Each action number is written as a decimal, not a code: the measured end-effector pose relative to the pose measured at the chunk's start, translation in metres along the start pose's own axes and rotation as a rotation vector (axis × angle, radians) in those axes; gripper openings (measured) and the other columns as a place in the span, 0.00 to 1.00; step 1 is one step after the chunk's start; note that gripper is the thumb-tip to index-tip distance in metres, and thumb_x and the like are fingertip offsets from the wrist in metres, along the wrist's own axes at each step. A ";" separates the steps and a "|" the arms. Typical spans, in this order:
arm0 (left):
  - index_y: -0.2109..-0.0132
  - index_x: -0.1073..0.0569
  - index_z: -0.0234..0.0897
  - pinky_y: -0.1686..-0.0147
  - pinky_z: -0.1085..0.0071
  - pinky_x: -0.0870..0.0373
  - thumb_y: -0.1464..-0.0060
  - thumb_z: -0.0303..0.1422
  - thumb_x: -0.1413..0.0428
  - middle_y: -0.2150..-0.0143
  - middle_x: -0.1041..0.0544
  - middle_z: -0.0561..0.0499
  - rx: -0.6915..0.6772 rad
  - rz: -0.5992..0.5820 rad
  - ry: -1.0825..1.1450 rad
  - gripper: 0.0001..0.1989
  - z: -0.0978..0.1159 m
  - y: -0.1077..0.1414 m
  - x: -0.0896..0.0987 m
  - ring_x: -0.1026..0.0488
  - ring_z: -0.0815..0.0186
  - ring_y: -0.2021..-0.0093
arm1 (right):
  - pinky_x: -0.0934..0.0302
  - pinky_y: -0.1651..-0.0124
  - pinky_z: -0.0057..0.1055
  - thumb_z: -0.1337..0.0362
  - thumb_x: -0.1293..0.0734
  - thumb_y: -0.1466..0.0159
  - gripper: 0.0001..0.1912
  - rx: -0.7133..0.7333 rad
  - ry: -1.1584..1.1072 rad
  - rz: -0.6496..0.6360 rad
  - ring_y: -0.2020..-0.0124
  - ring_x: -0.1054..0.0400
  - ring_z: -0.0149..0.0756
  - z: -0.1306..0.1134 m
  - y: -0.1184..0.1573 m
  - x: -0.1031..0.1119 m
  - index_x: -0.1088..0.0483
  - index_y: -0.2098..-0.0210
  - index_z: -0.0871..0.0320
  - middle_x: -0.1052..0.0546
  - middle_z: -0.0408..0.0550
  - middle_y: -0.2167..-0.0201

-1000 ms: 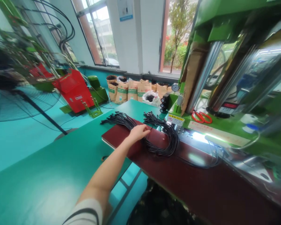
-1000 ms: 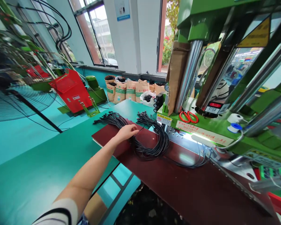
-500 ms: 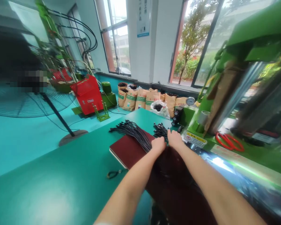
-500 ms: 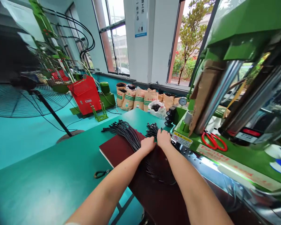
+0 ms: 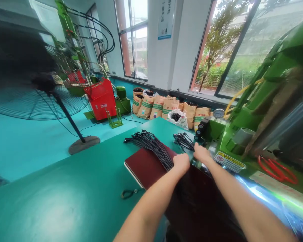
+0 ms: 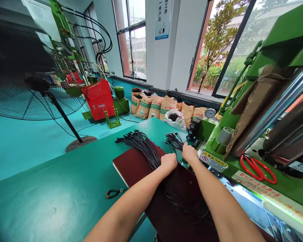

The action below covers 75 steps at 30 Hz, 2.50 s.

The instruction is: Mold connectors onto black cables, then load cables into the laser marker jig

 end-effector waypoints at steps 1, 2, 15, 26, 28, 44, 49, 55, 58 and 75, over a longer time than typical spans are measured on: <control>0.61 0.28 0.29 0.59 0.60 0.35 0.52 0.30 0.49 0.59 0.26 0.33 0.013 0.014 0.046 0.11 -0.001 -0.002 0.004 0.29 0.52 0.56 | 0.41 0.62 0.37 0.73 0.43 0.41 0.16 0.002 -0.010 0.020 0.58 0.32 0.50 0.000 0.001 0.006 0.41 0.53 0.67 0.29 0.63 0.61; 0.63 0.28 0.29 0.59 0.61 0.35 0.53 0.29 0.48 0.60 0.26 0.33 0.027 0.038 0.097 0.10 -0.004 -0.005 0.009 0.28 0.52 0.57 | 0.41 0.62 0.37 0.73 0.43 0.41 0.17 0.007 -0.021 0.039 0.58 0.32 0.50 0.000 0.003 0.011 0.42 0.52 0.66 0.29 0.63 0.61; 0.55 0.40 0.37 0.72 0.76 0.37 0.50 0.32 0.50 0.71 0.33 0.55 -0.143 0.859 0.797 0.14 -0.108 0.070 0.108 0.33 0.72 0.72 | 0.40 0.61 0.39 0.69 0.43 0.42 0.20 -0.008 -0.170 0.078 0.57 0.34 0.51 -0.003 0.009 0.017 0.46 0.49 0.60 0.31 0.58 0.57; 0.54 0.33 0.32 0.58 0.62 0.38 0.50 0.29 0.50 0.60 0.35 0.42 -0.039 0.659 -0.185 0.15 -0.092 0.060 0.090 0.37 0.56 0.57 | 0.38 0.63 0.37 0.71 0.41 0.43 0.15 -0.003 -0.196 -0.010 0.58 0.33 0.49 -0.001 -0.003 -0.005 0.40 0.55 0.61 0.29 0.58 0.59; 0.58 0.31 0.33 0.57 0.64 0.39 0.48 0.31 0.50 0.61 0.34 0.44 -0.188 0.579 -0.149 0.11 -0.058 0.072 0.086 0.37 0.58 0.58 | 0.38 0.63 0.37 0.72 0.41 0.43 0.14 -0.015 -0.196 -0.037 0.58 0.33 0.49 0.000 -0.004 -0.007 0.38 0.56 0.61 0.28 0.58 0.59; 0.58 0.28 0.36 0.60 0.69 0.36 0.46 0.37 0.51 0.61 0.25 0.48 -0.636 -0.465 0.061 0.13 0.038 0.104 -0.007 0.29 0.62 0.61 | 0.41 0.53 0.43 0.70 0.42 0.45 0.26 0.368 -0.270 0.217 0.52 0.37 0.49 -0.048 0.069 0.094 0.45 0.46 0.59 0.33 0.55 0.51; 0.56 0.30 0.33 0.64 0.72 0.35 0.48 0.31 0.50 0.64 0.26 0.49 -0.545 -0.702 0.481 0.13 0.051 0.094 -0.026 0.31 0.67 0.65 | 0.42 0.51 0.43 0.74 0.42 0.49 0.30 0.565 -0.489 0.457 0.51 0.38 0.46 -0.049 0.116 0.151 0.44 0.45 0.61 0.33 0.53 0.50; 0.68 0.32 0.33 0.74 0.77 0.38 0.51 0.29 0.48 0.72 0.33 0.53 -0.413 -1.018 0.911 0.03 0.064 0.094 -0.032 0.35 0.73 0.72 | 0.37 0.59 0.36 0.77 0.40 0.49 0.24 0.443 -0.738 0.563 0.61 0.33 0.39 -0.013 0.145 0.190 0.37 0.52 0.58 0.29 0.46 0.60; 0.70 0.35 0.34 0.77 0.78 0.40 0.54 0.31 0.45 0.74 0.35 0.55 -0.364 -1.063 0.951 0.06 0.064 0.094 -0.036 0.35 0.75 0.75 | 0.37 0.70 0.29 0.78 0.39 0.50 0.17 0.321 -0.875 0.555 0.74 0.35 0.31 0.006 0.152 0.192 0.33 0.61 0.60 0.29 0.43 0.69; 0.66 0.35 0.34 0.71 0.76 0.40 0.58 0.24 0.47 0.74 0.34 0.56 -0.506 -0.517 0.944 0.08 0.073 0.086 0.005 0.37 0.74 0.73 | 0.34 0.72 0.34 0.76 0.35 0.52 0.10 0.310 -1.284 0.470 0.76 0.32 0.35 0.030 0.170 0.179 0.34 0.74 0.56 0.33 0.38 0.80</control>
Point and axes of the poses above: each hand's wrist, its own y-axis away from the middle knuckle, its own x-axis out of the back of the hand, z = x × y, the point moved 6 cm from there along -y, towards the middle knuckle
